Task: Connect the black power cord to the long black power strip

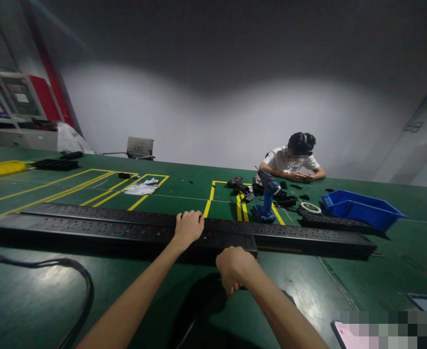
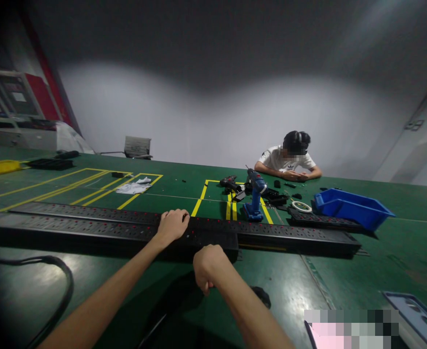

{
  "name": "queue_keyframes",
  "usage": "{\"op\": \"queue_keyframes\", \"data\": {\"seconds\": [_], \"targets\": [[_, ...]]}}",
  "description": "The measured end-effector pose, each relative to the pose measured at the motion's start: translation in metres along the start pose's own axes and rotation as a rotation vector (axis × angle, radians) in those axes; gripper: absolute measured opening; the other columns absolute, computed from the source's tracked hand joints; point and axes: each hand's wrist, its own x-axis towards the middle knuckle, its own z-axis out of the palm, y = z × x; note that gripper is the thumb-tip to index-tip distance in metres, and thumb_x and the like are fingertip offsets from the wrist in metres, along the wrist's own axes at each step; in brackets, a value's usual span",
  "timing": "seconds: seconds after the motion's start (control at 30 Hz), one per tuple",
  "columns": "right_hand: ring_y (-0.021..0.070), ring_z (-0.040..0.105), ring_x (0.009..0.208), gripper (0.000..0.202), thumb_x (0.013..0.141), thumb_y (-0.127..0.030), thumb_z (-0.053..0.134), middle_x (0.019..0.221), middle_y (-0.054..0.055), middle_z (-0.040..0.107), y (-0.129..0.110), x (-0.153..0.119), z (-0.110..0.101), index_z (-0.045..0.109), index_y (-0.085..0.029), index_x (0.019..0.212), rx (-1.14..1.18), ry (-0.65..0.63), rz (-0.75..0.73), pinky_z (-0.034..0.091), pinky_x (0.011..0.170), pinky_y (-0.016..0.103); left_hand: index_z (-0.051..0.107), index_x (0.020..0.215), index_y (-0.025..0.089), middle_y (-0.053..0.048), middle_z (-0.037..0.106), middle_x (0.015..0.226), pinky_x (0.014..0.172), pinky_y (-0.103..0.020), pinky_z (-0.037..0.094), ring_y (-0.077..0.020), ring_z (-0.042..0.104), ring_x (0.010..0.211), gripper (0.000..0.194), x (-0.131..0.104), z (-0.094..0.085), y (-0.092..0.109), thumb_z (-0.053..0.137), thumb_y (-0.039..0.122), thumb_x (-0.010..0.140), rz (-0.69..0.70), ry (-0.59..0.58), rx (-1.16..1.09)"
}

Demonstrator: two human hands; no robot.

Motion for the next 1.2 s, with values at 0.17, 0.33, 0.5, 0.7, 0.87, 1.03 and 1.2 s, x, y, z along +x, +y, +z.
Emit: {"op": "queue_keyframes", "data": {"seconds": [0.17,0.33,0.5,0.7,0.87,1.03,1.2], "targets": [[0.0280,0.070,0.088,0.030,0.051,-0.016,0.080,0.086,0.010,0.074,-0.019,0.019,0.009,0.075,-0.017,0.081,-0.156,0.142,-0.008,0.055,0.078,0.036,0.067,0.103,0.023,-0.009,0.067,0.108,0.100,-0.048,0.031,-0.0278,0.057,0.105,0.033,-0.001,-0.001,0.001,0.037,0.036,0.094,-0.002,-0.011,-0.010],[0.0287,0.071,0.078,0.028,0.057,-0.011,0.072,0.081,0.014,0.073,-0.025,-0.009,0.010,0.074,-0.013,0.085,-0.134,0.266,-0.045,0.056,0.073,0.039,0.067,0.103,0.023,-0.009,0.068,0.107,0.101,-0.048,0.030,-0.0279,0.057,0.105,0.032,0.000,-0.003,0.001,0.038,0.035,0.094,-0.003,-0.018,-0.022],[0.0272,0.071,0.075,0.037,0.063,-0.014,0.070,0.082,0.016,0.072,-0.042,-0.053,0.017,0.067,-0.008,0.100,-0.134,0.534,-0.167,0.056,0.069,0.037,0.065,0.109,0.025,-0.006,0.068,0.109,0.103,-0.044,0.031,-0.0247,0.058,0.107,0.027,0.003,-0.005,0.001,0.045,0.030,0.091,0.056,-0.019,-0.103],[0.0271,0.070,0.067,0.031,0.072,-0.023,0.068,0.075,0.011,0.070,-0.056,-0.066,0.022,0.064,-0.013,0.101,-0.139,0.627,-0.342,0.055,0.061,0.039,0.064,0.111,0.025,-0.004,0.067,0.113,0.096,-0.035,0.040,-0.0230,0.059,0.107,0.028,0.011,-0.025,0.007,0.048,0.031,0.088,0.112,-0.009,-0.243],[0.0287,0.071,0.073,0.015,0.080,-0.027,0.062,0.076,0.012,0.072,-0.064,-0.057,0.019,0.071,-0.015,0.080,-0.214,0.476,-0.423,0.055,0.060,0.040,0.067,0.107,0.022,-0.005,0.070,0.106,0.084,-0.028,0.045,-0.0205,0.064,0.095,0.031,0.009,-0.055,0.005,0.048,0.036,0.088,0.162,-0.277,-0.315],[0.0276,0.071,0.073,0.024,0.084,-0.031,0.060,0.079,0.015,0.072,-0.082,-0.048,0.022,0.073,-0.013,0.094,-0.168,0.387,-0.315,0.055,0.062,0.039,0.071,0.083,0.021,-0.004,0.072,0.085,0.071,-0.028,0.044,-0.0205,0.065,0.078,0.028,-0.015,-0.086,0.019,0.053,0.043,0.082,0.360,-0.628,-0.180],[0.0333,0.069,0.086,0.032,0.084,-0.024,0.056,0.087,0.020,0.072,-0.091,-0.033,0.038,0.067,-0.010,0.111,-0.077,0.560,-0.426,0.056,0.065,0.045,0.069,0.091,0.023,-0.005,0.071,0.085,0.067,-0.030,0.045,-0.0226,0.065,0.078,0.043,-0.046,-0.098,0.051,0.056,0.061,0.076,0.475,-0.729,-0.162]]}}
